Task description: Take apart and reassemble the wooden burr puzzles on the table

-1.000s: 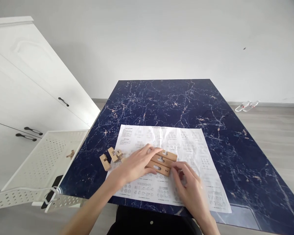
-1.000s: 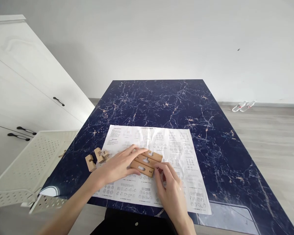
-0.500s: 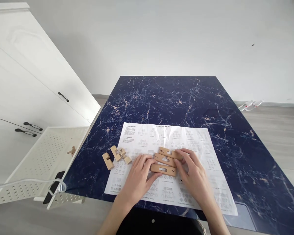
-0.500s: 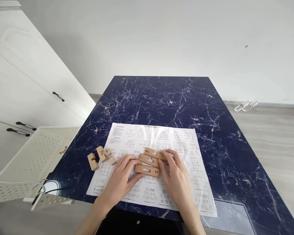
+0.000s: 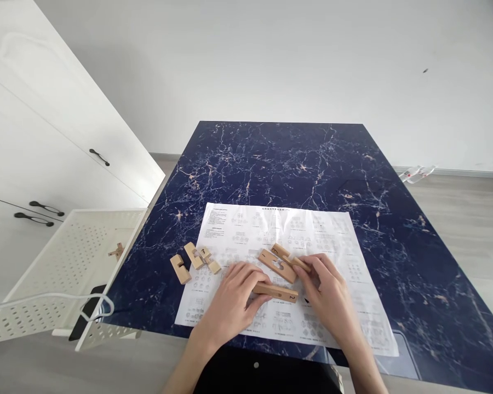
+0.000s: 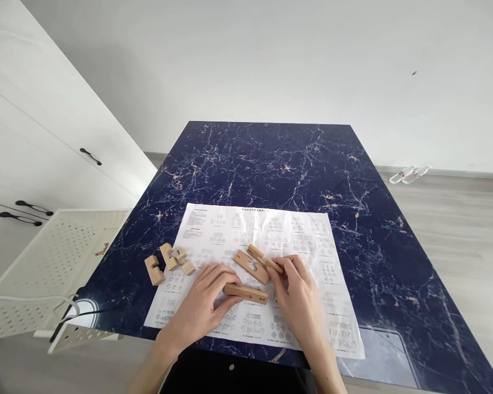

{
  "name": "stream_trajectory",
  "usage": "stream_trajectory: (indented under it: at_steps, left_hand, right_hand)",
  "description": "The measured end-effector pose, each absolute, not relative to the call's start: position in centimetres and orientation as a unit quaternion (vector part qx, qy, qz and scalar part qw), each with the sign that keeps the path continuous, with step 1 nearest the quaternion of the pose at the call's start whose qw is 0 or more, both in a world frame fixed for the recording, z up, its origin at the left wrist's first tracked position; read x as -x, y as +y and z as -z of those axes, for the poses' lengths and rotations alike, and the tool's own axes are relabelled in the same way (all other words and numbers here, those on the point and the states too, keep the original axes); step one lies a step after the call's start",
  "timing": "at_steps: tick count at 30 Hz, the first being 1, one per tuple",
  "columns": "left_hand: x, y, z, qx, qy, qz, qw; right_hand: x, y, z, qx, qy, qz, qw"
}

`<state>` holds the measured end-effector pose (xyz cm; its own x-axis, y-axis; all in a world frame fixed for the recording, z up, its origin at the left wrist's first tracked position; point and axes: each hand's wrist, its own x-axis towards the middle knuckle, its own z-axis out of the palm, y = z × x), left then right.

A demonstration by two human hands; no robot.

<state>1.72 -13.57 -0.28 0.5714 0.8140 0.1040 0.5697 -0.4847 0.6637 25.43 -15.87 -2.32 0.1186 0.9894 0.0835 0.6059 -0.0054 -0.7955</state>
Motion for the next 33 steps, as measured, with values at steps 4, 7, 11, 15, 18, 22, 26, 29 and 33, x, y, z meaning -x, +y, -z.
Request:
stream_trajectory:
  at_steps: [4, 7, 11, 15, 18, 22, 26, 29, 33]
  left_hand:
    - [-1.7, -13.7, 0.2, -0.829, 0.4, -0.212, 0.329]
    - [-1.5, -14.0, 0.2, -0.777, 0.425, -0.239, 0.398]
    - [-1.4, -14.3, 0.0, -0.647, 0.474, -0.324, 0.502]
    - [-1.2, -14.1, -0.6, -0.602, 0.501, -0.358, 0.508]
    - [-1.0, -14.0, -0.8, -0.599, 0.525, -0.353, 0.49]
    - [-0.8, -14.5, -0.5, -0.605, 0.55, -0.35, 0.457]
    - [-0.8, -15.5, 0.2, -0.613, 0.566, -0.352, 0.424]
    - [-0.6, -16.2, 0.8, -0.623, 0.575, -0.353, 0.397]
    - [-0.3, -16.3, 1.3, -0.649, 0.569, -0.353, 0.363]
  right_hand:
    - [-25.4, -16.1, 1.6, 0.667, -0.593, -0.243, 0.38]
    - [-25.7, -16.5, 1.1, 0.658, -0.58, -0.268, 0.398]
    - [-25.2, -17.1, 0.5, 0.614, -0.549, -0.357, 0.441]
    - [-22.9, -17.6, 0.2, 0.536, -0.537, -0.483, 0.437]
    - [-21.1, -17.9, 0.1, 0.527, -0.54, -0.507, 0.417]
    - [-20.0, -18.0, 0.2, 0.544, -0.54, -0.501, 0.402]
    - [-20.0, -18.1, 0.1, 0.549, -0.546, -0.502, 0.385]
    - [-20.1, -18.1, 0.1, 0.543, -0.536, -0.526, 0.376]
    - [-20.1, -18.2, 0.2, 0.541, -0.523, -0.541, 0.375]
